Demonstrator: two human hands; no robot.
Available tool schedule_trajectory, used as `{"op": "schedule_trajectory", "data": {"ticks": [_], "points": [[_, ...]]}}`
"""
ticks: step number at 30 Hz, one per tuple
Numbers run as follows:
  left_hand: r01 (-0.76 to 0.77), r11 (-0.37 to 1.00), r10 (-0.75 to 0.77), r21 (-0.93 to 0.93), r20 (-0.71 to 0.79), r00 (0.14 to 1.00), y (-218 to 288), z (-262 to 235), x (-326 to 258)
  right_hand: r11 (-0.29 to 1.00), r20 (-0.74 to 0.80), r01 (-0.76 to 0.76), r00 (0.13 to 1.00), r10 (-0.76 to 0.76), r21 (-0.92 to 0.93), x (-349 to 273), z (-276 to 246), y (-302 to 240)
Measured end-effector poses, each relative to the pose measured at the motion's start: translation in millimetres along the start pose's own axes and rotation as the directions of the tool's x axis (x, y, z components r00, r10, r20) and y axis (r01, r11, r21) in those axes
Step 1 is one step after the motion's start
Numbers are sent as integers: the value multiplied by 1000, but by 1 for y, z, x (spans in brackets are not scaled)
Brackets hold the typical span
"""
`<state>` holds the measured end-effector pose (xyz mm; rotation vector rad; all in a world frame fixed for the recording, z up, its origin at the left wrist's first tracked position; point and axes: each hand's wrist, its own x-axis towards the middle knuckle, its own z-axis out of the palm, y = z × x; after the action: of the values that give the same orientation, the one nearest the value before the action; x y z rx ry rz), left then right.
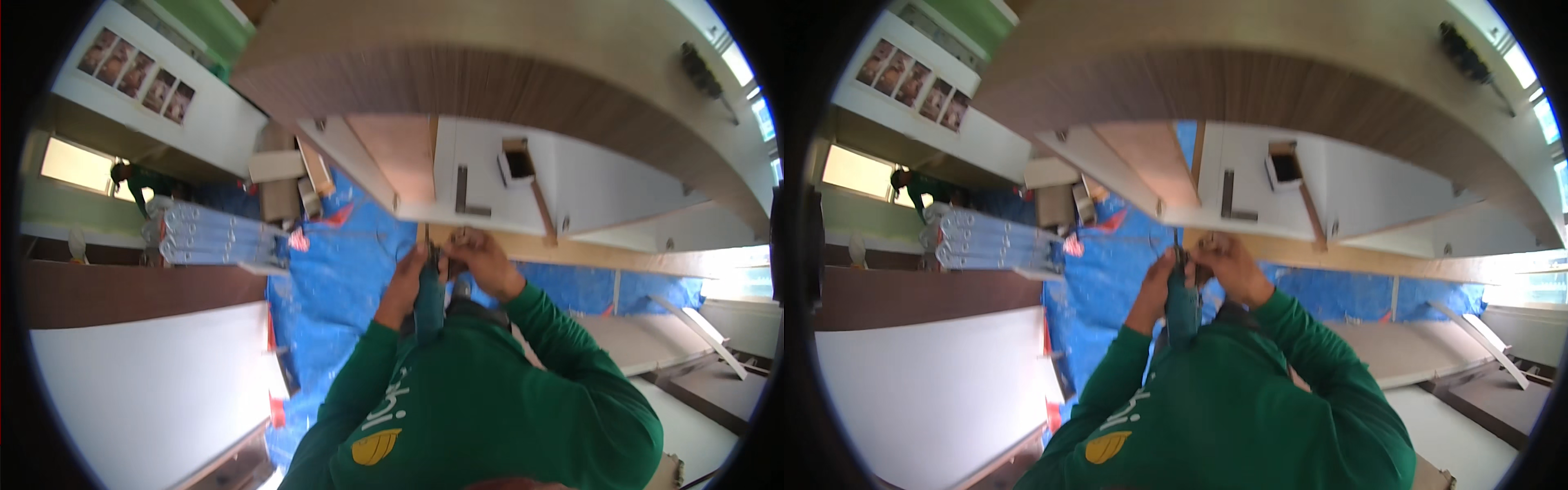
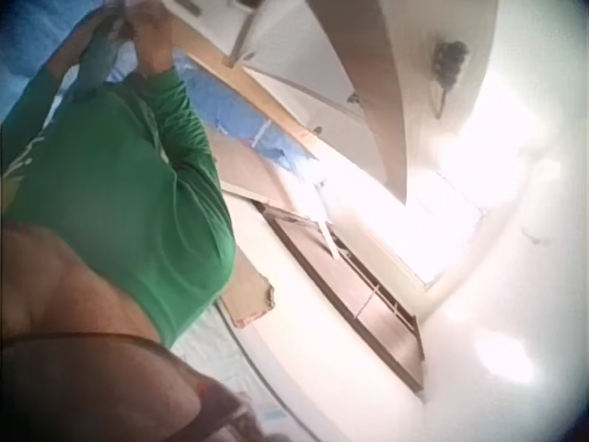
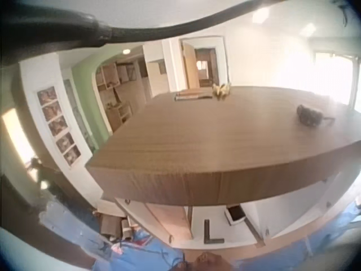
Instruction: The person uses a power drill to fasten screws into a wooden shelf or cabinet frame. They retrieve a small wooden block from a toolbox and continue drilling into the wooden structure.
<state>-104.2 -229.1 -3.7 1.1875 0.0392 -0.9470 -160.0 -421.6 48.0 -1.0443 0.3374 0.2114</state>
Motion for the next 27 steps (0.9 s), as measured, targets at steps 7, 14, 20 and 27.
{"op": "schedule_trajectory", "data": {"ticks": [7, 14, 20, 27], "points": [[-115, 991, 105, 74, 125, 987, 24, 29, 6, 989, -16, -9, 1000, 12, 145, -6, -17, -4], [-113, 971, 85, 212, 136, 987, 3, 20, 19, 985, 41, -56, 998, 50, 162, -10, -32, 2], [20, 990, -36, 143, 115, 993, -31, 22, 3, 974, 28, -129, 990, 136, -189, -18, -43, 13], [205, 975, -218, 86, 179, 959, -52, 20, 21, -389, 798, 721, 599, -66, -574, 4, -113, 30]]}}
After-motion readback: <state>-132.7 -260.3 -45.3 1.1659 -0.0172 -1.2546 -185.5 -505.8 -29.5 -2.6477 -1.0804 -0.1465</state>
